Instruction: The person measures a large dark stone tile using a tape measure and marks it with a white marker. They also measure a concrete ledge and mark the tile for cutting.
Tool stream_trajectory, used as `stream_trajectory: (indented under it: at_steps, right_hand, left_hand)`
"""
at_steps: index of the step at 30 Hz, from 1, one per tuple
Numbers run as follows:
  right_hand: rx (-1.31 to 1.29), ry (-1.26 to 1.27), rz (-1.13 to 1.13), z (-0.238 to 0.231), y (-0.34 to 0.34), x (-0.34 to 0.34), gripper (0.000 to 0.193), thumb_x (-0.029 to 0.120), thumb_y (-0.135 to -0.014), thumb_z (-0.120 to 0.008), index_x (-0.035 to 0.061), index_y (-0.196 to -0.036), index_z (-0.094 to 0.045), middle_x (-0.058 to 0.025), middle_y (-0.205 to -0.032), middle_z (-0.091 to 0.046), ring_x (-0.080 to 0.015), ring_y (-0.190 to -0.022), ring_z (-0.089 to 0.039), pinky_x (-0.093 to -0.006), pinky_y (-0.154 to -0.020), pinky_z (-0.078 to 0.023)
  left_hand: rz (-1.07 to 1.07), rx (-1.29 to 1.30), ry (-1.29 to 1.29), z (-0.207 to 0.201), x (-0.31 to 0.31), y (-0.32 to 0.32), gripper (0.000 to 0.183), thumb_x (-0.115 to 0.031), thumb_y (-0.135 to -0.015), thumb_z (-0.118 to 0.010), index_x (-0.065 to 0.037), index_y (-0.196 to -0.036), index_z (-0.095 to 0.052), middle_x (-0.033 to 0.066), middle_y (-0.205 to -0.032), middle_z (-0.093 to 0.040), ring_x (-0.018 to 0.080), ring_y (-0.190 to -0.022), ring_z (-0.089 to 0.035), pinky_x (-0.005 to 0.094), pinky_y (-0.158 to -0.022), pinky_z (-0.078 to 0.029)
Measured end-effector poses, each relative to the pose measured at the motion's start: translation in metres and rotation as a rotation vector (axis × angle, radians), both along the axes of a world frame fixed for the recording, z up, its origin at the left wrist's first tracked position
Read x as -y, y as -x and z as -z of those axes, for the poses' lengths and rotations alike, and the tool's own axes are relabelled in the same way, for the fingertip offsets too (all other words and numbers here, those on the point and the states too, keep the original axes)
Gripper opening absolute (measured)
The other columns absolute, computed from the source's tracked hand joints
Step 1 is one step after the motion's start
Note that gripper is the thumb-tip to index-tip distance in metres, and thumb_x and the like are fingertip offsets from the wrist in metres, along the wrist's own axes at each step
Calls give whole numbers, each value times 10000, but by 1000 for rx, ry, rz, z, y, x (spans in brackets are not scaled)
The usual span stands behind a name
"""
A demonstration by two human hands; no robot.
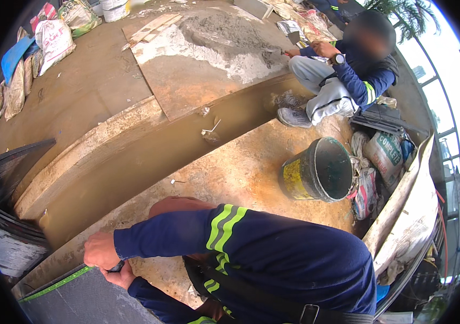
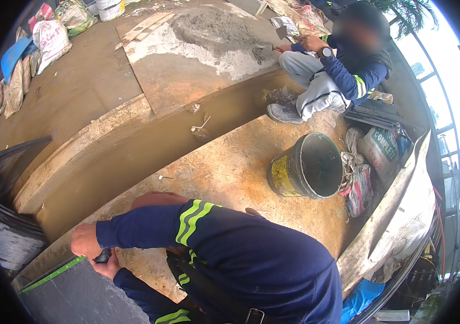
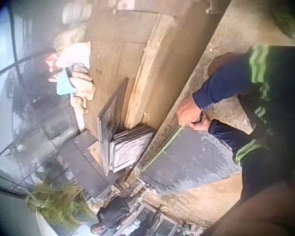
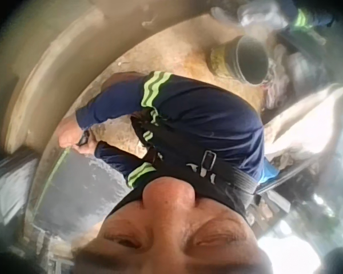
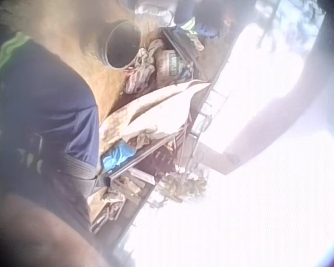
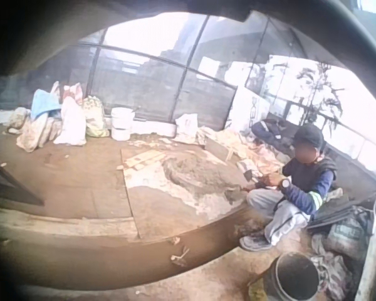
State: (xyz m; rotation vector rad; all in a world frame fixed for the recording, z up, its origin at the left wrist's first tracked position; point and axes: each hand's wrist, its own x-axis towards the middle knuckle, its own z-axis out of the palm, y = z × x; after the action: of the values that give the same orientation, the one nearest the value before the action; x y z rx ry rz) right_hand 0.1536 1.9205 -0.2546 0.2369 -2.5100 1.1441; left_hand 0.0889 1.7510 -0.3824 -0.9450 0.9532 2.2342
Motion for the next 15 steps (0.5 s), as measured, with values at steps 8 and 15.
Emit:
stream_trajectory:
  at_steps: [8, 15]
  right_hand:
    - [57, -98, -56, 24, 15, 15, 259, 190, -708, -758, 122, -954, -798, -136, -896, -752, -397, -917, -737, -520, -744, -573]
    - [48, -2, -61, 16, 15, 29, 172, 170, -701, -751, 65, -836, -728, -168, -796, -707, -420, -870, -722, -533, -727, -565]
  left_hand:
    - [62, -236, 163, -6, -4, -18, 450, -339, -971, -634, -84, -1341, -656, 87, -1374, -646, 288, -1314, -586, 553, -1100, -460]
    - [309, -767, 503, 109, 59, 31, 488, -223, -889, -668, -50, -1343, -630, 85, -1272, -638, 175, -1141, -613, 421, -951, -551]
